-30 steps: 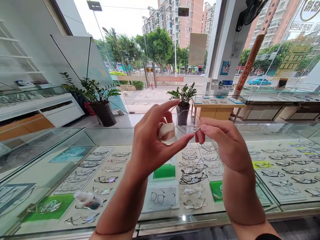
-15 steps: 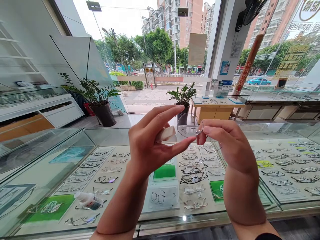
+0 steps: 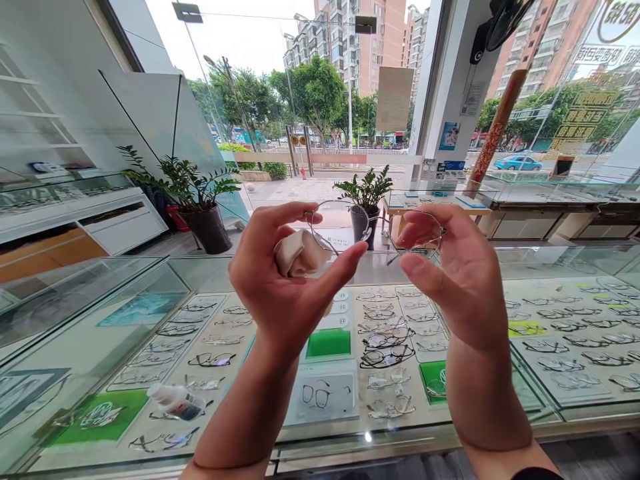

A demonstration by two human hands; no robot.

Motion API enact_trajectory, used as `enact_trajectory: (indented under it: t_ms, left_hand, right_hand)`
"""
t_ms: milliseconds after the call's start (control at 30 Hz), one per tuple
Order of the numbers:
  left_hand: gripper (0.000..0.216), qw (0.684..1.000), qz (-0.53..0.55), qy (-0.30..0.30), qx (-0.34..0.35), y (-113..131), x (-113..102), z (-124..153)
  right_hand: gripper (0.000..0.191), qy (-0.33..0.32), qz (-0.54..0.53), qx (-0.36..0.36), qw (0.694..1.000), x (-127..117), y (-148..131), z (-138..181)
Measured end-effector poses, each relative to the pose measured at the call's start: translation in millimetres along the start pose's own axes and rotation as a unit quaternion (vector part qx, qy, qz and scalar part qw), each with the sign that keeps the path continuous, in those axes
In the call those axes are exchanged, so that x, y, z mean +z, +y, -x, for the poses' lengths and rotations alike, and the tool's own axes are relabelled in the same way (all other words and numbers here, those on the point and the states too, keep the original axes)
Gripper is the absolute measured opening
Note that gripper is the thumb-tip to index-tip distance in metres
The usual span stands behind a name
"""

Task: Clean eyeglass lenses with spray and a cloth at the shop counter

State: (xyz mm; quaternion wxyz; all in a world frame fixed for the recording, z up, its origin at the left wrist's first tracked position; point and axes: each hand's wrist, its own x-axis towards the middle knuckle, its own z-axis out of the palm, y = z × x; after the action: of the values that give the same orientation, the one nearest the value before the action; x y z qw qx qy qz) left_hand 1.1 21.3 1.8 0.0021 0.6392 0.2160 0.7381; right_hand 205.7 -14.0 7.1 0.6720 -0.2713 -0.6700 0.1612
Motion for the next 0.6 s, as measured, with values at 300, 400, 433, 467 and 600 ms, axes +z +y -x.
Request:
enact_trajectory:
  t_ms: [300,400,433,467,600]
  left_hand:
    - [0.059,1.000,0.020,0.006,-0.018,-2,3,4]
    - [0.058,1.000,0.001,0.023,-0.009,1,5,4]
    - [0.058,1.000,-0.008,0.027,-0.006,2,6,4]
    - [0.058,0.999,-0.015,0.029,-0.005,4,6,4]
    - [0.055,0.999,-0.028,0.031,-0.006,9,8,4]
  right_hand:
    - [0.044,0.010,0.025,0.012,1.000,3,0,-2]
    - [0.044,0.018,0.030,0.012,0.999,4,0,-2]
    - [0.044,0.022,0.032,0.012,0.999,4,1,-2]
    - [0.044,0.025,0.035,0.011,0.999,4,1,-2]
    - [0.044,0.030,0.045,0.006,0.998,2,3,-1]
